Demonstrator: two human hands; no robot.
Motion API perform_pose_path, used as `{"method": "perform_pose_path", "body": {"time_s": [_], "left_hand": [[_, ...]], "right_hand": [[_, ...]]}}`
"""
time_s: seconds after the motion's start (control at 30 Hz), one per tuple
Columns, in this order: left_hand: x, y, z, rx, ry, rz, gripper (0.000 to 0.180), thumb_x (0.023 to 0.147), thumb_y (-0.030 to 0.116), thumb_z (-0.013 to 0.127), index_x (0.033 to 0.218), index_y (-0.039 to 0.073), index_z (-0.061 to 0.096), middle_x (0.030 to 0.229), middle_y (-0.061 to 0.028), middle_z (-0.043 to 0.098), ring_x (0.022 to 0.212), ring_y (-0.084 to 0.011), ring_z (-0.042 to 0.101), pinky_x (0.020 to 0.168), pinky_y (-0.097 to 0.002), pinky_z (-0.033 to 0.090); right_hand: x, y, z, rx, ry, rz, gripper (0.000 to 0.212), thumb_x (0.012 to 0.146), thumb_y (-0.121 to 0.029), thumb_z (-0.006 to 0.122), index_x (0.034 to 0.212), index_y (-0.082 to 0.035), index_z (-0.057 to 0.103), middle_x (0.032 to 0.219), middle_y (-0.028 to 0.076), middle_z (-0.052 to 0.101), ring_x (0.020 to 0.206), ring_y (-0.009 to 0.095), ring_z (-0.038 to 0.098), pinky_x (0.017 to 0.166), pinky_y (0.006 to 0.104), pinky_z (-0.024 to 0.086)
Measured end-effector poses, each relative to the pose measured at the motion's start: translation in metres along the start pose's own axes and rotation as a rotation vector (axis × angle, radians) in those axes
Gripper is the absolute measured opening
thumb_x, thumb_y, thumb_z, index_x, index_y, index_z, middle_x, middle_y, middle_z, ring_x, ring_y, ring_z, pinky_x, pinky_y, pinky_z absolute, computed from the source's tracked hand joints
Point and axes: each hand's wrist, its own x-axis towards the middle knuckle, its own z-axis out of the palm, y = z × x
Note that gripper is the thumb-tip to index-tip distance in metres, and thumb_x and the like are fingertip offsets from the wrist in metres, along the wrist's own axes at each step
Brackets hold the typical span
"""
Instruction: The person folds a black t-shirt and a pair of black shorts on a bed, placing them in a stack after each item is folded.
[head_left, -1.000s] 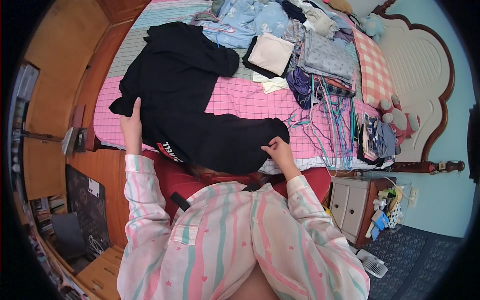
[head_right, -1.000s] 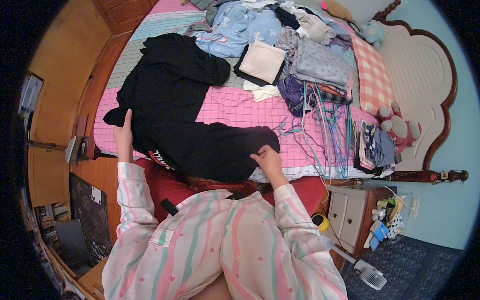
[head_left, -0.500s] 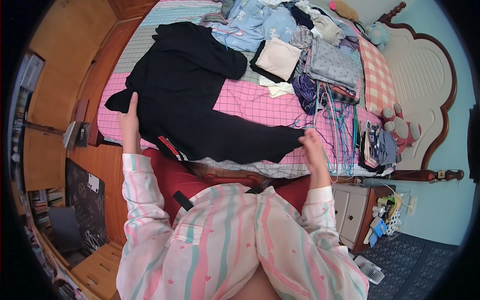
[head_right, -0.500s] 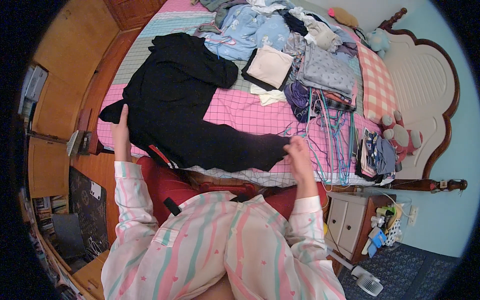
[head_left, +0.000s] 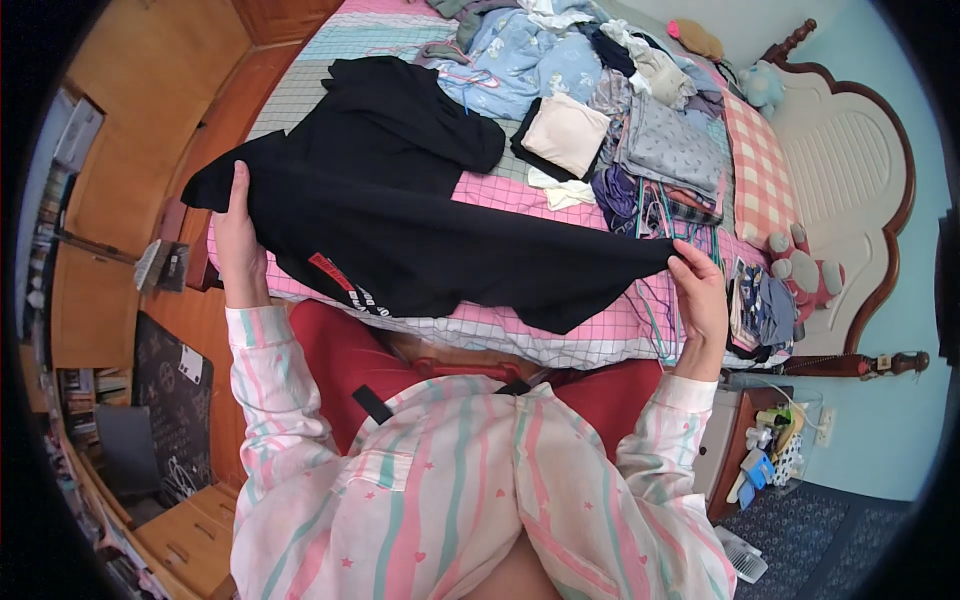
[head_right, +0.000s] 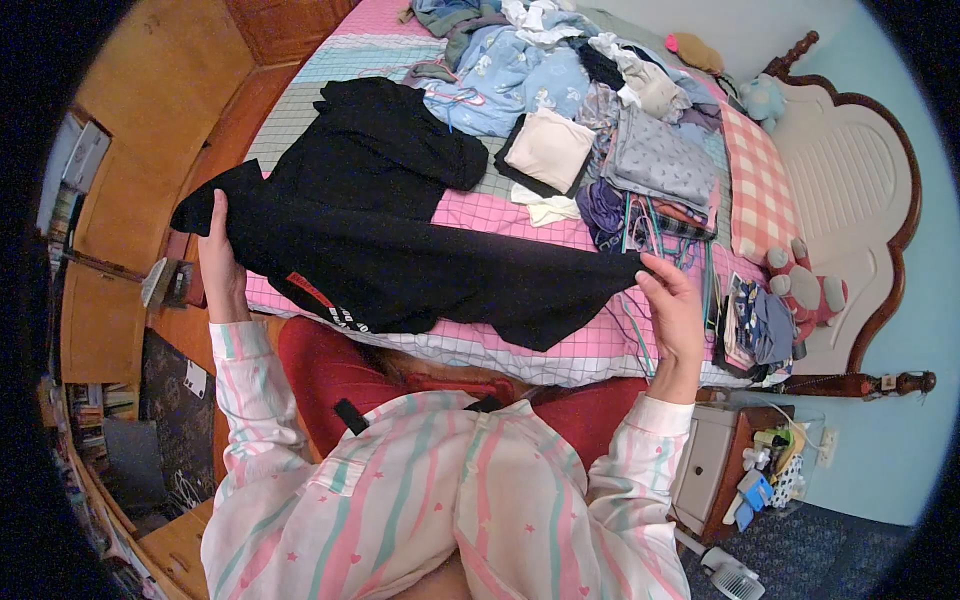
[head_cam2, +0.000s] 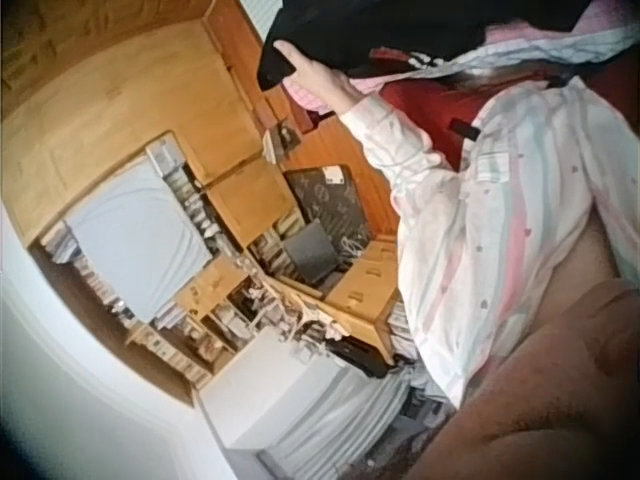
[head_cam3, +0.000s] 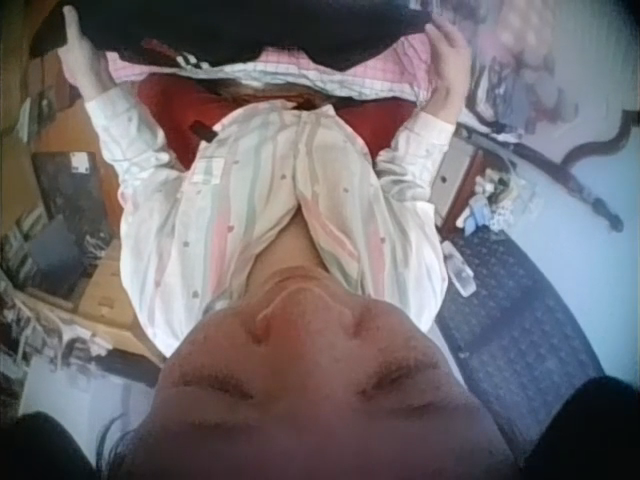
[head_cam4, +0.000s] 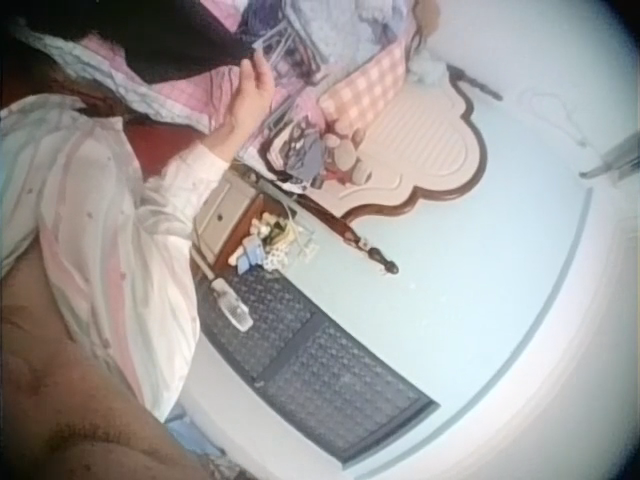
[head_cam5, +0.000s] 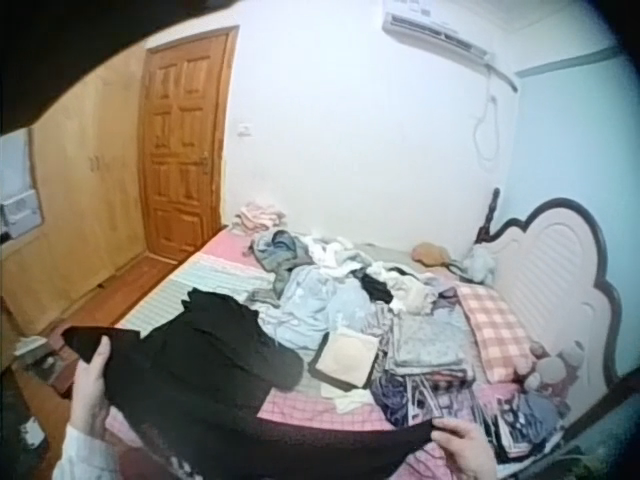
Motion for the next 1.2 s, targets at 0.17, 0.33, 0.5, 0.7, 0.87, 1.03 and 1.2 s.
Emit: {"method": "perform_pose_path", "body": {"time_s": [0.17, 0.33, 0.5, 0.7, 0.87, 1.03, 1.2], "left_hand": [[0.003, 0.010, 0.002, -0.061, -0.016, -0.026, 0.046, 0.101, 0.034, 0.069, 0.128, -0.002, 0.063, 0.124, -0.0086, 0.068, 0.110, -0.0175, 0.064, 0.098, -0.0291, 0.049], [0.004, 0.017, 0.004, -0.165, -0.069, 0.050, 0.043, 0.101, 0.034, 0.068, 0.128, -0.001, 0.063, 0.123, -0.0077, 0.068, 0.111, -0.0180, 0.065, 0.098, -0.0312, 0.050], [0.008, 0.052, 0.025, -0.152, -0.084, 0.131, 0.040, 0.101, 0.031, 0.069, 0.124, 0.000, 0.063, 0.119, -0.0055, 0.067, 0.107, -0.0150, 0.064, 0.095, -0.0295, 0.050], [0.023, 0.066, 0.055, 0.092, 0.066, 0.490, 0.047, 0.101, 0.031, 0.070, 0.127, -0.007, 0.062, 0.122, -0.0082, 0.067, 0.109, -0.0160, 0.061, 0.098, -0.0296, 0.048], [0.032, 0.133, 0.059, 0.190, 0.046, 0.634, 0.045, 0.101, 0.030, 0.070, 0.123, -0.008, 0.065, 0.122, -0.0094, 0.067, 0.109, -0.0170, 0.061, 0.098, -0.0295, 0.046], [0.022, 0.176, 0.073, 0.377, -0.009, 0.710, 0.037, 0.100, 0.031, 0.071, 0.106, -0.006, 0.069, 0.095, -0.0020, 0.069, 0.091, -0.0107, 0.061, 0.085, -0.0265, 0.047], [0.019, 0.184, 0.085, 0.327, -0.148, 0.796, 0.037, 0.100, 0.032, 0.071, 0.107, -0.005, 0.070, 0.096, -0.0025, 0.068, 0.091, -0.0102, 0.062, 0.085, -0.0257, 0.048]], "right_hand": [[0.011, -0.009, -0.001, -0.505, 0.054, -0.211, 0.032, 0.086, 0.005, 0.074, 0.118, 0.002, 0.074, 0.102, 0.004, 0.069, 0.089, 0.011, 0.061, 0.082, 0.0232, 0.049], [0.018, -0.020, 0.004, -0.648, 0.288, -0.460, 0.029, 0.087, 0.006, 0.071, 0.114, -0.001, 0.077, 0.098, 0.006, 0.070, 0.088, 0.012, 0.064, 0.083, 0.0247, 0.050], [0.019, -0.048, 0.009, -0.680, 0.443, -0.654, 0.034, 0.089, 0.007, 0.064, 0.120, -0.004, 0.075, 0.102, 0.007, 0.069, 0.096, 0.014, 0.064, 0.088, 0.0270, 0.050], [0.028, -0.073, 0.015, -0.666, 0.275, -0.668, 0.029, 0.093, 0.004, 0.058, 0.114, -0.004, 0.074, 0.101, 0.011, 0.070, 0.091, 0.019, 0.066, 0.085, 0.0293, 0.051], [0.019, -0.130, 0.001, -0.563, 0.355, -0.804, 0.028, 0.098, 0.004, 0.054, 0.118, 0.001, 0.073, 0.107, 0.007, 0.072, 0.090, 0.013, 0.066, 0.084, 0.0276, 0.053], [0.026, -0.162, -0.014, -0.451, 0.255, -0.735, 0.027, 0.099, 0.004, 0.054, 0.118, 0.001, 0.071, 0.112, 0.004, 0.070, 0.096, 0.009, 0.063, 0.087, 0.0233, 0.050], [0.026, -0.171, -0.021, -0.148, 0.001, -0.669, 0.027, 0.103, 0.001, 0.049, 0.123, 0.000, 0.066, 0.121, 0.003, 0.067, 0.107, 0.011, 0.062, 0.096, 0.0265, 0.048]]}}
